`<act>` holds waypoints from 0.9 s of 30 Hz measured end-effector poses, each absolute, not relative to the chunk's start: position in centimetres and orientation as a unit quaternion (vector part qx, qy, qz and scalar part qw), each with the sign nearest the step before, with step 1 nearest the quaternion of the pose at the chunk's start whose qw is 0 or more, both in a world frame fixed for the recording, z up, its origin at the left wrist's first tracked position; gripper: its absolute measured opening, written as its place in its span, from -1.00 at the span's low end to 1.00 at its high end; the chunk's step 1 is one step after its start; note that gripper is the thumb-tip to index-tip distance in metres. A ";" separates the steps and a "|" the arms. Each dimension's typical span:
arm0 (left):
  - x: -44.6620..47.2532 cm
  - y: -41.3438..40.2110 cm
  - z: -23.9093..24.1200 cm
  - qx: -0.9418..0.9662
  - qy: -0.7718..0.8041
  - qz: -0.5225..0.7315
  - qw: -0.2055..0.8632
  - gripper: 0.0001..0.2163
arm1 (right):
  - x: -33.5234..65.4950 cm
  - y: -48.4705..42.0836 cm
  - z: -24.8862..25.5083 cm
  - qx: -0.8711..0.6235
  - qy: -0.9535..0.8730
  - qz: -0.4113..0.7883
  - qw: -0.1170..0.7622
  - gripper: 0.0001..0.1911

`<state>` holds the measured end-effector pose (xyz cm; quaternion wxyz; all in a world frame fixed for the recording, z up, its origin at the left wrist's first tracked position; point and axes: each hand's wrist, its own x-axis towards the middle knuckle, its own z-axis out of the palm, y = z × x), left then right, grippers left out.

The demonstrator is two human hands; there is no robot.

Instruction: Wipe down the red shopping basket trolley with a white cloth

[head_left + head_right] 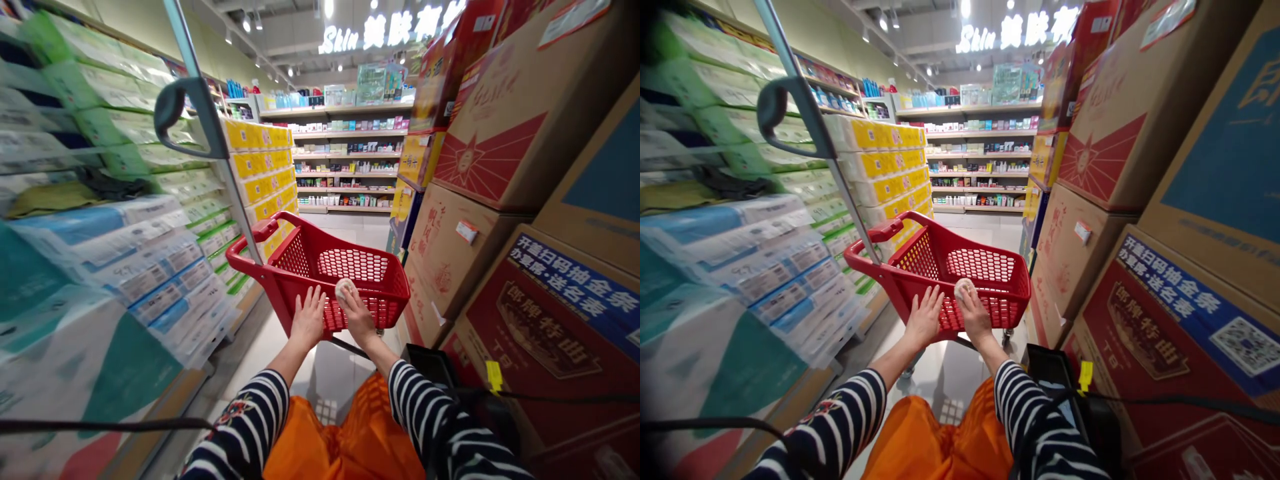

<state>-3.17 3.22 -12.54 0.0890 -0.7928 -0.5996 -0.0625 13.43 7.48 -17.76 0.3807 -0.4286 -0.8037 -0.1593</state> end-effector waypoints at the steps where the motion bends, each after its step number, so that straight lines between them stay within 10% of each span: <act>1: -3.4 2.9 -13.0 -0.796 -0.596 -0.057 0.083 -0.43 | 13.3 7.1 -18.8 -0.425 -0.810 -0.160 0.372 -0.55; 7: -4.7 1.5 -14.9 -0.805 -0.589 -0.027 0.061 -0.39 | 13.3 5.0 -23.6 -0.396 -0.872 -0.120 0.263 -0.59; 15: -7.8 2.8 -11.6 -0.749 -0.648 -0.080 0.110 -0.39 | 9.2 7.1 -14.8 -0.378 -0.819 -0.132 0.411 -0.53; 23: -8.9 0.9 -13.7 -0.766 -0.636 -0.046 0.077 -0.42 | 9.6 5.7 -22.9 -0.339 -0.879 -0.118 0.313 -0.54; 27: -10.9 1.2 -12.9 -0.734 -0.668 -0.082 0.097 -0.40 | 6.8 5.9 -19.0 -0.320 -0.873 -0.099 0.355 -0.54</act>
